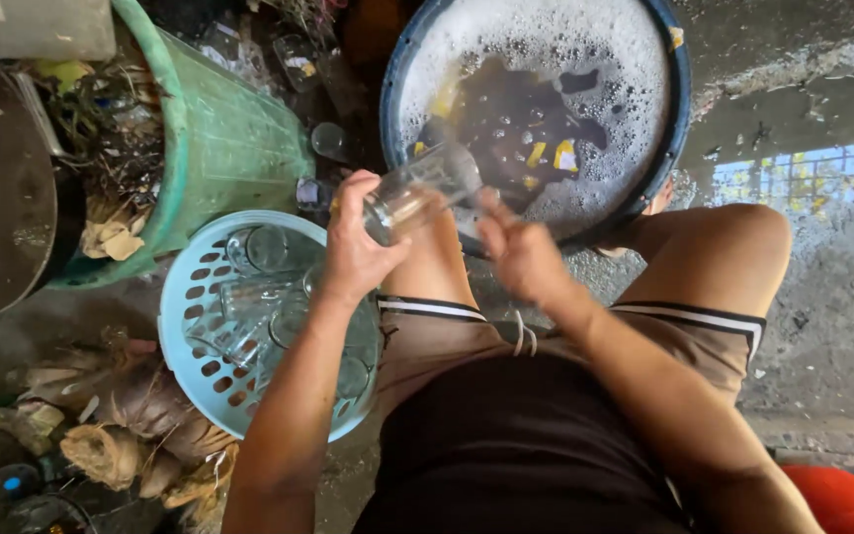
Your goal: Scraping labels off glass bottles and washing them in a tub of soapy water
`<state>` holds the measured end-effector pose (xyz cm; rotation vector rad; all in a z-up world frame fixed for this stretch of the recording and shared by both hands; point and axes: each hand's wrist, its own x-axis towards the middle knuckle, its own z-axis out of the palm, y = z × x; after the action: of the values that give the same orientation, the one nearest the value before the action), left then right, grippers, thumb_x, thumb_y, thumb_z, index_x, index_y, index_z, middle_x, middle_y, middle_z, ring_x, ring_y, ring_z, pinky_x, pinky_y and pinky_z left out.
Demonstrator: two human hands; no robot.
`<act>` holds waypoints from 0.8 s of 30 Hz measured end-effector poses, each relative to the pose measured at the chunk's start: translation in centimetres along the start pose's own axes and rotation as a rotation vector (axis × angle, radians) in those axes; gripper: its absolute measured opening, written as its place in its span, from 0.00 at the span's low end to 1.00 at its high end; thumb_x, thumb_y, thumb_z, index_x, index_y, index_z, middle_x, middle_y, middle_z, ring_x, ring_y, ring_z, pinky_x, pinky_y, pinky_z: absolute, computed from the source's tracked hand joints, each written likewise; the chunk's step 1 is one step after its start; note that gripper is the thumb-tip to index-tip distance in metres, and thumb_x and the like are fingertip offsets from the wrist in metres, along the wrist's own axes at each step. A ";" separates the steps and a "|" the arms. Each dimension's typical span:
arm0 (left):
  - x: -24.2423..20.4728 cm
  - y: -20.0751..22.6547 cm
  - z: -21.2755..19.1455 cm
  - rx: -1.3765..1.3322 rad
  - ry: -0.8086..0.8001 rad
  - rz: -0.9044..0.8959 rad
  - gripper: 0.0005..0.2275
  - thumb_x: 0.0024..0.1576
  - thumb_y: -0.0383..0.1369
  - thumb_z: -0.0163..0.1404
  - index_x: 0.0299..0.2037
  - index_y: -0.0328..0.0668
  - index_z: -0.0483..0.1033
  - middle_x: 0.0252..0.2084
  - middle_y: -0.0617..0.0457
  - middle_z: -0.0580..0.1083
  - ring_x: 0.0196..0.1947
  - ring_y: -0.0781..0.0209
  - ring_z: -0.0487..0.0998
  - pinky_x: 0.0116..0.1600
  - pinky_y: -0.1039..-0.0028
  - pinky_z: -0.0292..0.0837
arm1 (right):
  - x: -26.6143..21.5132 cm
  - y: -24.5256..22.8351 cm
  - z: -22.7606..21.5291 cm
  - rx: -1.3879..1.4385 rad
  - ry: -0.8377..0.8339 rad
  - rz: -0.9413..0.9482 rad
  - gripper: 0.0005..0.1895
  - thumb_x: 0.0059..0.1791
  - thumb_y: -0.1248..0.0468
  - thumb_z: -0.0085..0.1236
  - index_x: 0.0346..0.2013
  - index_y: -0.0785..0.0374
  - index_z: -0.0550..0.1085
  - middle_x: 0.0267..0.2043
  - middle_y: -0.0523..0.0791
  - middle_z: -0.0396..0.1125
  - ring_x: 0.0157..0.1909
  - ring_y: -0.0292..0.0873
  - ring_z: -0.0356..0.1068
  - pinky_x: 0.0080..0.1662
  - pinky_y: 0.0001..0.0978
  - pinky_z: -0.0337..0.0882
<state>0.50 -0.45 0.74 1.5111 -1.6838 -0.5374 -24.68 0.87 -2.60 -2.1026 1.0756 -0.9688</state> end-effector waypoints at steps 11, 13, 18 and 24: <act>1.9 1.2 -0.2 0.093 -0.109 -0.439 0.36 0.31 0.36 0.70 0.55 0.54 0.69 0.52 0.50 0.76 0.54 0.47 0.78 0.57 0.58 0.74 | 1.6 1.4 -0.8 0.120 -0.163 0.587 0.24 0.55 0.51 0.48 0.65 0.53 0.70 0.36 0.54 0.73 0.37 0.61 0.74 0.38 0.57 0.71; 2.0 1.3 0.5 0.030 -0.092 -0.445 0.36 0.30 0.33 0.69 0.55 0.50 0.70 0.52 0.47 0.76 0.54 0.45 0.78 0.57 0.58 0.73 | 1.6 0.3 -1.0 0.099 -0.121 0.521 0.22 0.55 0.54 0.50 0.62 0.57 0.73 0.28 0.57 0.71 0.31 0.62 0.74 0.33 0.56 0.71; 2.6 -0.1 1.5 -0.053 -0.077 -0.576 0.38 0.31 0.34 0.71 0.57 0.48 0.71 0.53 0.45 0.76 0.56 0.44 0.78 0.56 0.58 0.76 | -1.9 2.1 3.6 -0.129 -0.238 0.411 0.27 0.47 0.51 0.58 0.58 0.59 0.77 0.18 0.61 0.69 0.21 0.63 0.72 0.24 0.51 0.72; 2.3 -5.3 2.4 -0.412 0.079 -0.678 0.38 0.34 0.25 0.74 0.58 0.35 0.70 0.50 0.38 0.74 0.52 0.51 0.76 0.55 0.68 0.76 | 1.8 1.3 0.4 -0.136 -0.207 0.479 0.28 0.56 0.50 0.46 0.71 0.55 0.65 0.25 0.62 0.72 0.30 0.64 0.75 0.34 0.62 0.71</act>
<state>1.94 -4.17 -4.06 1.7322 -0.8883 -1.0851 -24.18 -1.24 -3.26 -1.8636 1.4736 -0.4492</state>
